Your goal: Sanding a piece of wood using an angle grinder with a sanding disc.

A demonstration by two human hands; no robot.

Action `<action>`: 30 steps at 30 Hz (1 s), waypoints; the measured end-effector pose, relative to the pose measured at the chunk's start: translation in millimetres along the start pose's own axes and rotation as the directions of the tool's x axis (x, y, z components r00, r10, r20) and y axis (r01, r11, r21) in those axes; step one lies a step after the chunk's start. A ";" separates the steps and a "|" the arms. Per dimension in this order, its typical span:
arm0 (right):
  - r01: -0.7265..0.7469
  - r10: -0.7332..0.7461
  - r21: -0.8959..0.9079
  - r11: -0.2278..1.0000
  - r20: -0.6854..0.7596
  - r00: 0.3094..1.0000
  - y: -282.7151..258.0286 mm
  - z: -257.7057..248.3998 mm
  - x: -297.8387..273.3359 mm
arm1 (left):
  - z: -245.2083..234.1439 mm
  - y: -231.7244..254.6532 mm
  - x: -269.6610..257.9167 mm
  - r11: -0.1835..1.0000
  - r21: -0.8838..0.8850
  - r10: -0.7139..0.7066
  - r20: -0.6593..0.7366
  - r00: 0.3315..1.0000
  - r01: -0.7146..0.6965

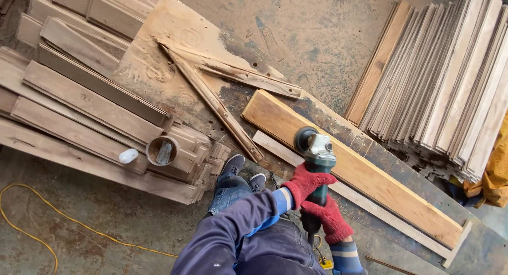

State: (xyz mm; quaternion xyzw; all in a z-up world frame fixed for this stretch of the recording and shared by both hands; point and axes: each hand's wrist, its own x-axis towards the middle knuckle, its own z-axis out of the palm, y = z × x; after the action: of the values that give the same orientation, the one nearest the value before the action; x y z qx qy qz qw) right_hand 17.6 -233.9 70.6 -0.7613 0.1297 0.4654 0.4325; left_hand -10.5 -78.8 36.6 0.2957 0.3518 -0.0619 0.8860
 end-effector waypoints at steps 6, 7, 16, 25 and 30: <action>0.092 -0.072 -0.106 0.990 0.178 0.981 -50.2 48.6 17.8 | -37.4 41.6 -1.9 0.997 -0.013 0.073 -0.148 0.986 -0.076; 0.094 -0.073 -0.108 0.990 0.183 0.980 -62.5 61.5 19.2 | -46.2 51.7 -3.1 0.997 -0.014 0.077 -0.152 0.985 -0.080; 0.170 -0.082 -0.373 0.912 0.240 0.967 -126.6 131.3 24.4 | -94.9 82.0 18.4 0.985 -0.156 0.004 -0.384 0.923 -0.070; 0.005 -0.023 -0.168 0.986 -0.105 0.994 -58.7 31.6 9.5 | -2.9 8.2 54.2 0.983 -0.175 -0.076 -0.130 0.989 0.052; -0.022 0.006 -0.059 0.998 -0.252 0.968 -13.7 -9.6 -27.3 | 51.9 -24.1 26.9 0.985 -0.001 -0.175 0.007 0.985 0.175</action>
State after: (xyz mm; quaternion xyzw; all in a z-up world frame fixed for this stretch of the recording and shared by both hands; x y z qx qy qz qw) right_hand 17.1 -238.9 102.2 -0.8262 0.1747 0.3718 0.3856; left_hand 32.3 -125.3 37.3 0.2627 0.3733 -0.1403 0.8786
